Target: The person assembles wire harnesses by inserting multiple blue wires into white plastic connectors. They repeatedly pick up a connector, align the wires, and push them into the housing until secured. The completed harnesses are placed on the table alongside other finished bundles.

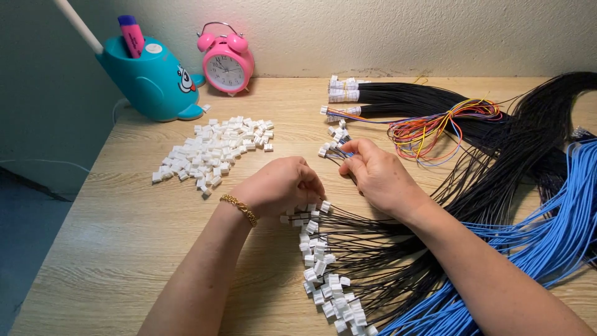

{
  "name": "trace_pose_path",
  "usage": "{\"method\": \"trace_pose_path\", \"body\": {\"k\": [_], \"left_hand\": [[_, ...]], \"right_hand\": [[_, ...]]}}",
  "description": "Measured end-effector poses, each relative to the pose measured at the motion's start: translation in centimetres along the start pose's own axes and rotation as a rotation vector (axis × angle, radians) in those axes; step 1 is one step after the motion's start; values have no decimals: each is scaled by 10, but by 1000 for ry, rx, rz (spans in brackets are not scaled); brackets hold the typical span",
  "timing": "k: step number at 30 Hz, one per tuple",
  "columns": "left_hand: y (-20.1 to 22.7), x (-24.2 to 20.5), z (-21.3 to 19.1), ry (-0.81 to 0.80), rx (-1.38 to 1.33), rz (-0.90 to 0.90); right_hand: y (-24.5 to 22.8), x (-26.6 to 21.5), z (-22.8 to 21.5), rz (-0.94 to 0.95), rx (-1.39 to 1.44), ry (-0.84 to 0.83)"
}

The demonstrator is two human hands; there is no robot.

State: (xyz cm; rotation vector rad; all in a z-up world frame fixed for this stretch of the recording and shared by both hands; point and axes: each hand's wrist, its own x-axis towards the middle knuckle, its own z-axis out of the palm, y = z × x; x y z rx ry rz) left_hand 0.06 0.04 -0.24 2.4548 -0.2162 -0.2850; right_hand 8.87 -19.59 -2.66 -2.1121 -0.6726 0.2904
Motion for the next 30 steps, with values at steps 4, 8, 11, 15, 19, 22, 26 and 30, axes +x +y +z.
{"method": "trace_pose_path", "body": {"k": [4, 8, 11, 15, 19, 22, 26, 30], "left_hand": [[-5, 2, 5, 14, 1, 26], [-14, 8, 8, 14, 96, 53], [-13, 9, 8, 5, 118, 51], [-7, 8, 10, 44, 177, 74], [-6, 14, 13, 246, 119, 52], [-12, 18, 18, 342, -35, -10], [-10, 20, 26, 337, -585, -118], [-16, 31, 37, 397, -1069, -173]], "right_hand": [[2, -1, 1, -39, -47, 12], [6, 4, 2, -63, -80, 21], [5, 3, 1, -50, -49, 21], [-4, -1, -2, -30, -48, 34], [-10, -4, -2, -31, -81, 47], [-12, -3, -4, 0, -14, 96], [-9, 1, -1, 14, 19, 165], [-14, -2, -2, 19, -25, 154]]}}
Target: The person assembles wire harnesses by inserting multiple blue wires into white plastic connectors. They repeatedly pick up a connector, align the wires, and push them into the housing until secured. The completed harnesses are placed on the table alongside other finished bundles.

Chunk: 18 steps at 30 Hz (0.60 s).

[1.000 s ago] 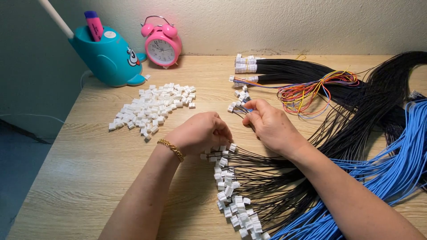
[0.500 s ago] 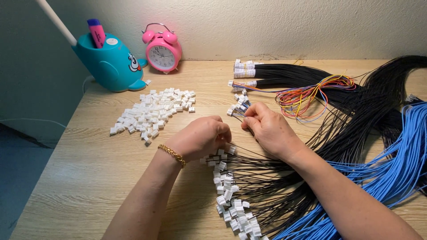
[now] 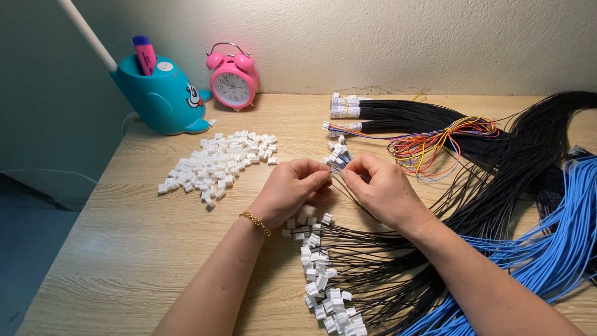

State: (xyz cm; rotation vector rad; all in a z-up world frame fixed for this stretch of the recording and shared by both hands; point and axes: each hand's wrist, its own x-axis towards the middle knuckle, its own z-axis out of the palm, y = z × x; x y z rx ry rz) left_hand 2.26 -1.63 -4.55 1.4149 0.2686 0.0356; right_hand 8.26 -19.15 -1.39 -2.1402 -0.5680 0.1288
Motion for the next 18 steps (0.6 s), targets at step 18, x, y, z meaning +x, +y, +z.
{"method": "trace_pose_path", "body": {"k": [18], "left_hand": [[7, -4, 3, -27, -405, -141]], "right_hand": [[-8, -8, 4, -19, -52, 73]]}}
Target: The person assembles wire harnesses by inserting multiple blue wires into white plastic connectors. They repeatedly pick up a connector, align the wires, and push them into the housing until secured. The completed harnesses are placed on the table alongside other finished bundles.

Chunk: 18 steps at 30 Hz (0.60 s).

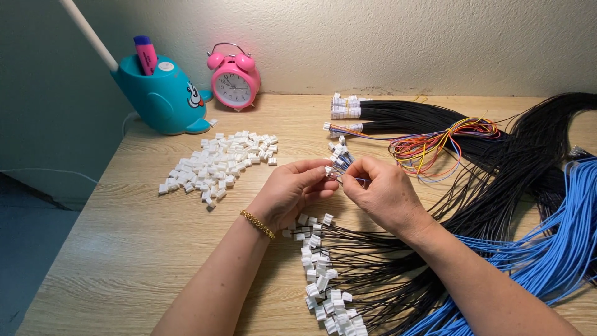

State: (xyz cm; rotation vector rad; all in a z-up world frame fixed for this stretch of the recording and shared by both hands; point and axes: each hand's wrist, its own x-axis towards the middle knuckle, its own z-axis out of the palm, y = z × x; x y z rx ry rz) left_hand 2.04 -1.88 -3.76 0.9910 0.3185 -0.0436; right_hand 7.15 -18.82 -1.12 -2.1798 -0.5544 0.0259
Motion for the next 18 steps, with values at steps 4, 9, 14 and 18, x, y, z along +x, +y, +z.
{"method": "trace_pose_path", "body": {"k": [4, 9, 14, 18], "left_hand": [[0, 1, -2, 7, 0, -23], [2, 1, -2, 1, -15, -54], [1, 3, -2, -2, -16, -48], [3, 0, 2, 15, 0, -44]], "right_hand": [[1, -1, 1, 4, 14, 12], [0, -1, 1, -31, 6, 30], [0, -1, 1, -45, -15, 47], [2, -1, 1, -64, -32, 54]]}}
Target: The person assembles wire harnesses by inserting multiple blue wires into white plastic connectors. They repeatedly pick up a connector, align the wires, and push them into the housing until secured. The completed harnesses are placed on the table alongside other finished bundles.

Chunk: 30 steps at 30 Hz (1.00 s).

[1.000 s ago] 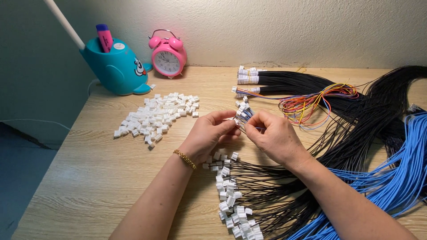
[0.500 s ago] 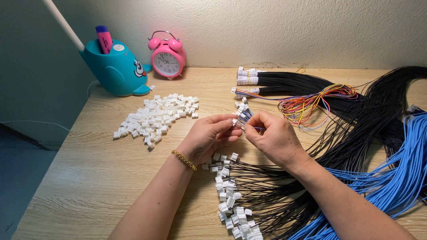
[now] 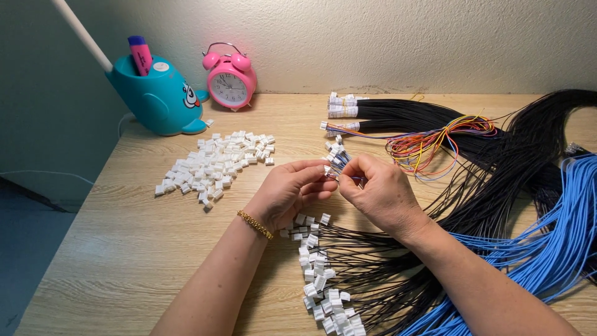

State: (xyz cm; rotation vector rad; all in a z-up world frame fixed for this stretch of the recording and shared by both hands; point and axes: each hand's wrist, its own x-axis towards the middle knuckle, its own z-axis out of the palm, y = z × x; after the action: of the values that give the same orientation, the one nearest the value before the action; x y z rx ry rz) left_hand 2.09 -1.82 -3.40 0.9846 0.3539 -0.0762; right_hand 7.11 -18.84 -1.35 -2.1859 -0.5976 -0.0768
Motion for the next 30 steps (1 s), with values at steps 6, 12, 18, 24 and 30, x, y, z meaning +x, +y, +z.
{"method": "trace_pose_path", "body": {"k": [6, 12, 18, 24, 30], "left_hand": [[-6, 3, 0, 20, 50, 17], [-3, -4, 8, 33, 80, 37], [-11, 7, 4, 51, 182, 135], [-20, 21, -5, 114, 415, 270], [-4, -4, -5, -54, 924, 370]], "right_hand": [[7, 2, 4, -137, -3, 19], [7, 2, 6, -176, 2, 30], [11, 4, 4, -63, 10, -73], [-16, -1, -26, -260, -60, -133], [-48, -33, -71, -61, -111, -410]]}}
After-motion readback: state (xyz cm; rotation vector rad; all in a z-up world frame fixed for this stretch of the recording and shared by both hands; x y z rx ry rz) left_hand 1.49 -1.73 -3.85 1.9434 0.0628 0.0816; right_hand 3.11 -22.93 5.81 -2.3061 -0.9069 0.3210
